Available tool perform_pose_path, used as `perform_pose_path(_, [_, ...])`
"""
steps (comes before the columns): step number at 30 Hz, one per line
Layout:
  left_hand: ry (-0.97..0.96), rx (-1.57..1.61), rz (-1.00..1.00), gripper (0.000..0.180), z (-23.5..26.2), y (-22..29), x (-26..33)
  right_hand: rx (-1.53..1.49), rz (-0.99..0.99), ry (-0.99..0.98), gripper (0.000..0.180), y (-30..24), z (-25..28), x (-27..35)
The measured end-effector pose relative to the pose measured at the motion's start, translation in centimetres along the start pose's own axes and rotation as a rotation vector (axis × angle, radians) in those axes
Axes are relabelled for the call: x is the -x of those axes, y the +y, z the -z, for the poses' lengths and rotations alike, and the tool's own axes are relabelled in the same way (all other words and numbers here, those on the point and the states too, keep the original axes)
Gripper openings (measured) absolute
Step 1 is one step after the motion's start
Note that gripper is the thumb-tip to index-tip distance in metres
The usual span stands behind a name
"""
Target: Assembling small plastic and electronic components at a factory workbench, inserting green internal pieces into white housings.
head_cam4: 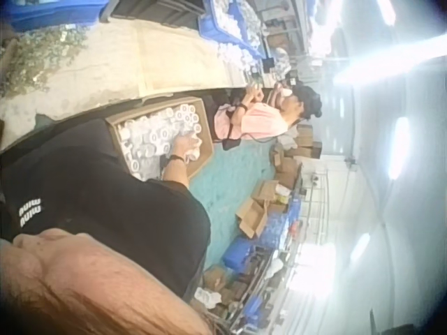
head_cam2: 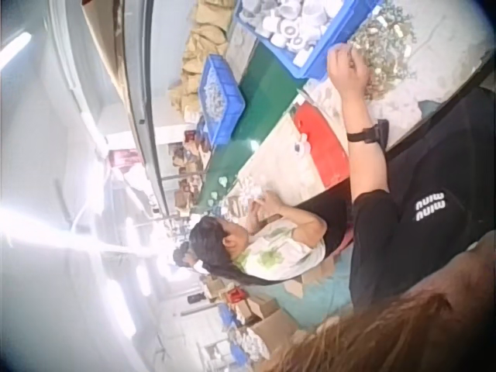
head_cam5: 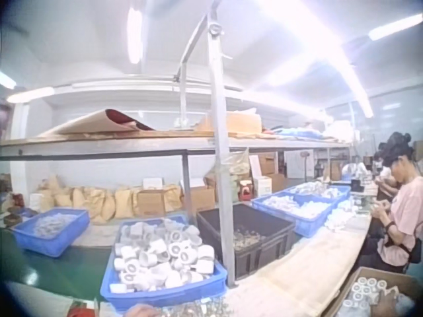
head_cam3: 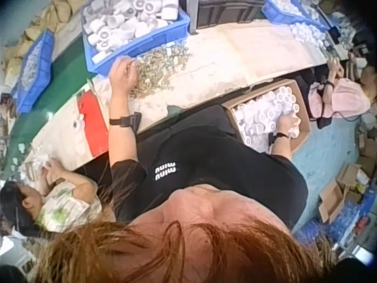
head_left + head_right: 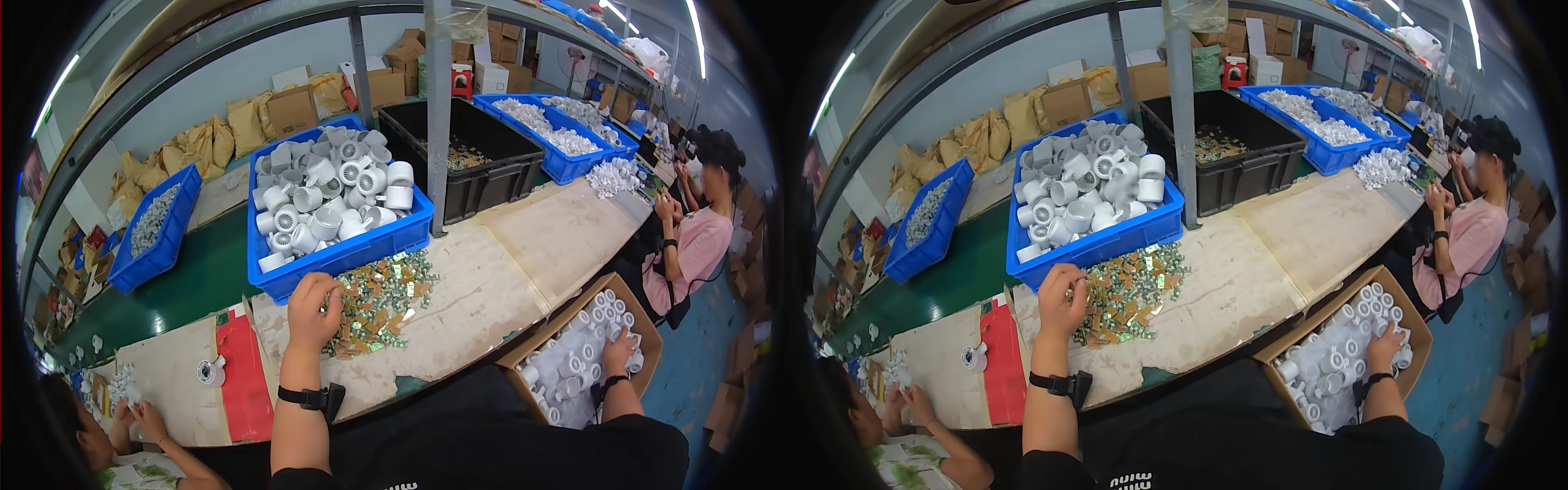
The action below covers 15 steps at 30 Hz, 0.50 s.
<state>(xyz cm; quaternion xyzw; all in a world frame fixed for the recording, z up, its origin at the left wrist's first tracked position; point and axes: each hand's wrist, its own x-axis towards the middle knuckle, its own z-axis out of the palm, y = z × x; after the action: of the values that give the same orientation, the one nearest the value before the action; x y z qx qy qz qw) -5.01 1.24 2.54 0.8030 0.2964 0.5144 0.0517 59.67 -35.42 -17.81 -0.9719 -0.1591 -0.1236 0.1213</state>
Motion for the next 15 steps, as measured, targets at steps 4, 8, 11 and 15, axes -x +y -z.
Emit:
perform_pose_path(4, [0.065, 0.050, 0.179, 0.007, 0.8, -1.3, 1.2, -0.019, 0.119, 0.029, 0.075, -0.6, 0.2, 3.3])
perform_pose_path(8, [0.043, 0.096, 0.223, 0.004, 1.0, -1.4, 1.8, -0.134, -0.079, -0.039, 0.074, -1.1, 1.9, 2.7])
perform_pose_path(11, [-0.028, 0.090, 0.212, 0.004, 0.3, -1.0, 1.6, -0.205, 0.051, -0.092, 0.074, 1.2, 1.9, 1.7])
perform_pose_path(15, [-0.045, 0.025, 0.128, 0.008, 0.2, -4.2, 2.6, -0.143, 0.141, -0.109, 0.089, 5.5, -0.8, -1.6])
